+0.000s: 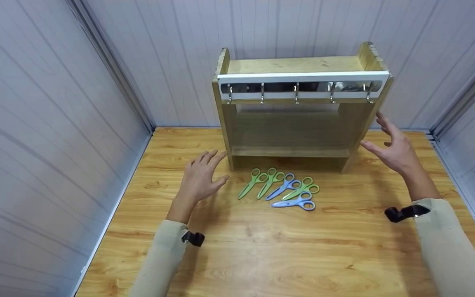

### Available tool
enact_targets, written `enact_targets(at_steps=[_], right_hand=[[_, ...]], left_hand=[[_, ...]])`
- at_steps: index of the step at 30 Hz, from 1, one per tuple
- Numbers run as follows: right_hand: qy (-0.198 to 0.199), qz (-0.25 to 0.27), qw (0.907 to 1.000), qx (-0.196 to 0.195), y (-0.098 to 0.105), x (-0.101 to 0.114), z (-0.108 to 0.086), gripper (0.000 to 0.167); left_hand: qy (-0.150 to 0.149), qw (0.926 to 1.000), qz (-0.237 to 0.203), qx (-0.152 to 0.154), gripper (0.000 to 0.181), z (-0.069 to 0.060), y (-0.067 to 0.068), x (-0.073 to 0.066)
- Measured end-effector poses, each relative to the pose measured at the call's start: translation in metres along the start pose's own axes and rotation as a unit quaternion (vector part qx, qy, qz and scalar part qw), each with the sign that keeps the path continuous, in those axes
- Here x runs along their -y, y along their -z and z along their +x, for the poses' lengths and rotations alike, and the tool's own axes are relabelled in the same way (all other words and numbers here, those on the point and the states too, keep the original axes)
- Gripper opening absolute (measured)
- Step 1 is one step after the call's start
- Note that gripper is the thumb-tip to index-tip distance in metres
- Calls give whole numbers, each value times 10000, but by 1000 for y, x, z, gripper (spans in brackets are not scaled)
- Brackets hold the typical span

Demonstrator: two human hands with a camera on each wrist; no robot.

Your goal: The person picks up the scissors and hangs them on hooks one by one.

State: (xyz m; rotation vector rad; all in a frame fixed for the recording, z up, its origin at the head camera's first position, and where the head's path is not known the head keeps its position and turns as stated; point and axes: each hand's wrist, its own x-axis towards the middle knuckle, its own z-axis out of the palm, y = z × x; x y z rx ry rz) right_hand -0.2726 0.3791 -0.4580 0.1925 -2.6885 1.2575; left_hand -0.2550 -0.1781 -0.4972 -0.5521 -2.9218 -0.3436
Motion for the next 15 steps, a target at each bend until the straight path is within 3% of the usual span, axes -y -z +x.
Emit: enact_targets(at_steps=[15], right_hand=[[-263,461,9986,40,-10,3,6,98]], left_hand=[[4,9998,-201,-13,70,3,-12,-11]])
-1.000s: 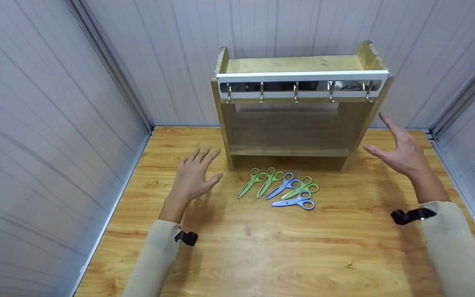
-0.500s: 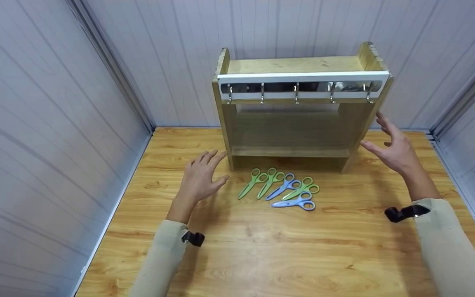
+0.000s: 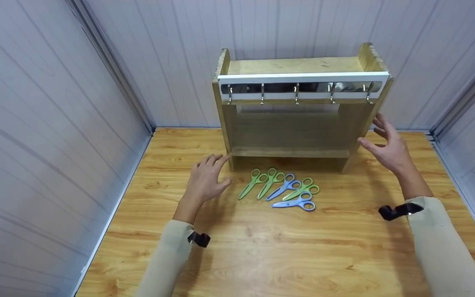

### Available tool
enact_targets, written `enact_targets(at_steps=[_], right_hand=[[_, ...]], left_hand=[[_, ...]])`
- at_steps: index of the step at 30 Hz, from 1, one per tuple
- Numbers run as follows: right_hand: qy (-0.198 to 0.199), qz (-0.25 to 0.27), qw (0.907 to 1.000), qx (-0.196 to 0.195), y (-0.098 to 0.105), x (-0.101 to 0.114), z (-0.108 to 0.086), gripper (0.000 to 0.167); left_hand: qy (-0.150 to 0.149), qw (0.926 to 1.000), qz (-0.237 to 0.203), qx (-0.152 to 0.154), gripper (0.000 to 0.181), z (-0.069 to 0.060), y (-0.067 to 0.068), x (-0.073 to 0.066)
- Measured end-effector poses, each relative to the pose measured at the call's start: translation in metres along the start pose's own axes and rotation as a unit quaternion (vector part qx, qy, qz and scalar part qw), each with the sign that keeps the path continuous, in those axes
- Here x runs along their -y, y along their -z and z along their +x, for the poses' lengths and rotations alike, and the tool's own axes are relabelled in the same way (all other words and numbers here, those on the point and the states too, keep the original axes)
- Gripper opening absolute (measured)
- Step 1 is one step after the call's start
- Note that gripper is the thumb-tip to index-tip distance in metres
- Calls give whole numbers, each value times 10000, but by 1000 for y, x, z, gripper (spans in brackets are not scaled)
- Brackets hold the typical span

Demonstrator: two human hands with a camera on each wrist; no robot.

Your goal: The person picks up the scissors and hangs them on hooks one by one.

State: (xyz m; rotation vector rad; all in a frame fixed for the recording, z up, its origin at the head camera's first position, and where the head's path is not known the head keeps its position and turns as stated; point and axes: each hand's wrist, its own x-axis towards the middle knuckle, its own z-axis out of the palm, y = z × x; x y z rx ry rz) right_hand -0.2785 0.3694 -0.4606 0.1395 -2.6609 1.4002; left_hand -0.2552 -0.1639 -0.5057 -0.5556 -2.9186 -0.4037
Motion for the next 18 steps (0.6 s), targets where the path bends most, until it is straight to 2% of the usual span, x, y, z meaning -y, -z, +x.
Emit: enact_targets(at_steps=[10,18], right_hand=[[-6,14,10000,-44,-7,1,6,97],[-22,251,9995,-192,-11,2,11,101]], left_hand=[[27,9998,-124,-134,68,2,-8,-5],[46,9998,-177,-93,68,3,-15,-10]])
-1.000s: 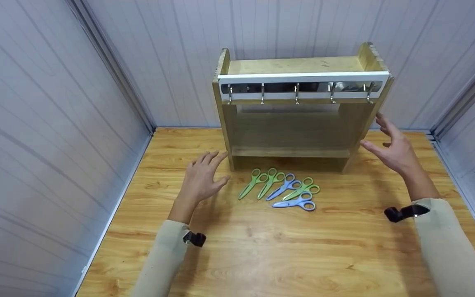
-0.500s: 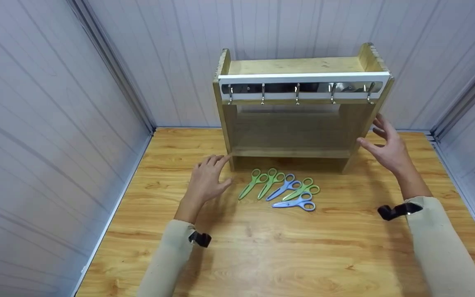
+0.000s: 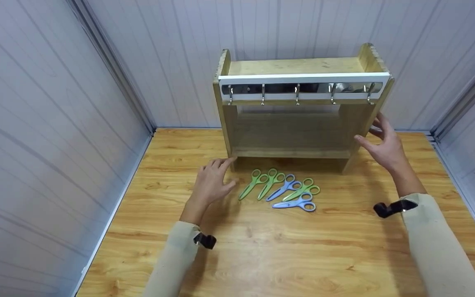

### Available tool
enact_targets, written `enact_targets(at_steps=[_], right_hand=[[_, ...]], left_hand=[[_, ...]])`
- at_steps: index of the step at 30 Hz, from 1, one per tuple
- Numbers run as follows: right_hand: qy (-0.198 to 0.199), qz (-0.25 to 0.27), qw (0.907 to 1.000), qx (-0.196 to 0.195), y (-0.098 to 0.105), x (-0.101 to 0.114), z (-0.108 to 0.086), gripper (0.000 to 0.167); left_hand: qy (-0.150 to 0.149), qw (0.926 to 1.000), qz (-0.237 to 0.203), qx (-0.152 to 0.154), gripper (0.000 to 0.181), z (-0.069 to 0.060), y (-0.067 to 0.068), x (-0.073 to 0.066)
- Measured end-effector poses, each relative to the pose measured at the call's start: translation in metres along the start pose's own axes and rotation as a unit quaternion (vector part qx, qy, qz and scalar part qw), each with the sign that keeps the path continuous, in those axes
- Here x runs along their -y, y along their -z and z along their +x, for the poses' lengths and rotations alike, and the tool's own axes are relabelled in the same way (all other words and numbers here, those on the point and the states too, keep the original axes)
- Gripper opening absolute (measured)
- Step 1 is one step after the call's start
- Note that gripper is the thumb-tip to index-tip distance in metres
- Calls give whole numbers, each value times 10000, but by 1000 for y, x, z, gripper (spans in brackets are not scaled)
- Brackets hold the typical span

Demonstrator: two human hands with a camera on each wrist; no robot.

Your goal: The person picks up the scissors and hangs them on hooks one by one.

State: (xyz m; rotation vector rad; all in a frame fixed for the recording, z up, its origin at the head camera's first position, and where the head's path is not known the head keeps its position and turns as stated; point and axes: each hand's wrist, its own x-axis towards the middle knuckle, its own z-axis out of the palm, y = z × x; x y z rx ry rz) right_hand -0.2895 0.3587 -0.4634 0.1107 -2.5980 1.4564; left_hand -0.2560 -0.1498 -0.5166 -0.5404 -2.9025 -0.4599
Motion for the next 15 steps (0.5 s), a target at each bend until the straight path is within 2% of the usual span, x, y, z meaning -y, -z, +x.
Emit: enact_targets(at_steps=[8,15], right_hand=[[37,174,9995,-248,-6,-6,0,100],[207,461,9976,-474,-12,-5,2,103]], left_hand=[[-128,9998,-45,-153,68,0,-9,-2],[-35,9996,-273,-112,67,1,-17,-4]])
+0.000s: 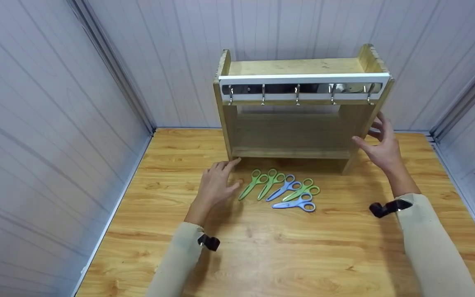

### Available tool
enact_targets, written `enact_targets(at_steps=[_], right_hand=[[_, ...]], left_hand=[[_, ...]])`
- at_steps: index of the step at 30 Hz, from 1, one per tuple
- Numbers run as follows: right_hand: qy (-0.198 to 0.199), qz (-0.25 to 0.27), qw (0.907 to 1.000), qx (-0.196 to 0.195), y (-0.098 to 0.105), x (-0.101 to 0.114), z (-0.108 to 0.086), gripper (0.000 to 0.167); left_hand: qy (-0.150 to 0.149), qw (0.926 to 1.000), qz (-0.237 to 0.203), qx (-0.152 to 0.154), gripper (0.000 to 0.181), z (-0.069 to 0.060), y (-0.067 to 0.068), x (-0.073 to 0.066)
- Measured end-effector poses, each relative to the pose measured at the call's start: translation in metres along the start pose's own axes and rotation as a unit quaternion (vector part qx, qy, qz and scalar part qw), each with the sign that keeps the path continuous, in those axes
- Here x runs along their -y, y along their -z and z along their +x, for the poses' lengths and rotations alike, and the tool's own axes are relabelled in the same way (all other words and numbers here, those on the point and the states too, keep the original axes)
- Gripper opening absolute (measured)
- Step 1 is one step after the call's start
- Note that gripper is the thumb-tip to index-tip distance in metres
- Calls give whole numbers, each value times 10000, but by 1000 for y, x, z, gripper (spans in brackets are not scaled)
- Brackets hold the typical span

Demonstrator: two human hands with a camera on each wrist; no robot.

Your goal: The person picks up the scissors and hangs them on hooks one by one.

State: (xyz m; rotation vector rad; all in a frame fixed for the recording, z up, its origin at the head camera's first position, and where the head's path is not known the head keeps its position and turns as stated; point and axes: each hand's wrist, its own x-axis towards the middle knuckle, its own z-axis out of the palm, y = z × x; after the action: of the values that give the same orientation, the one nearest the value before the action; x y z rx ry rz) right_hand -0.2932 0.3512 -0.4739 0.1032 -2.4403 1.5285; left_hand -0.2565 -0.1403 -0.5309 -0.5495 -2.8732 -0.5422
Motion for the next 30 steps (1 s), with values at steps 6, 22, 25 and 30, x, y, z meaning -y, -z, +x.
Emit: enact_targets(at_steps=[6,22,25,30], right_hand=[[65,-1,9999,-151,-6,-1,2,102],[181,325,9976,-582,-19,-8,4,92],[231,408,9965,-690,-20,-8,3,88],[341,626,9939,-843,-22,-8,3,83]], left_hand=[[79,9999,-116,60,66,2,-6,-2],[148,9997,-198,77,64,1,-23,-4],[150,9997,-179,121,64,2,-26,-5],[117,9998,-80,101,63,1,-31,-6]])
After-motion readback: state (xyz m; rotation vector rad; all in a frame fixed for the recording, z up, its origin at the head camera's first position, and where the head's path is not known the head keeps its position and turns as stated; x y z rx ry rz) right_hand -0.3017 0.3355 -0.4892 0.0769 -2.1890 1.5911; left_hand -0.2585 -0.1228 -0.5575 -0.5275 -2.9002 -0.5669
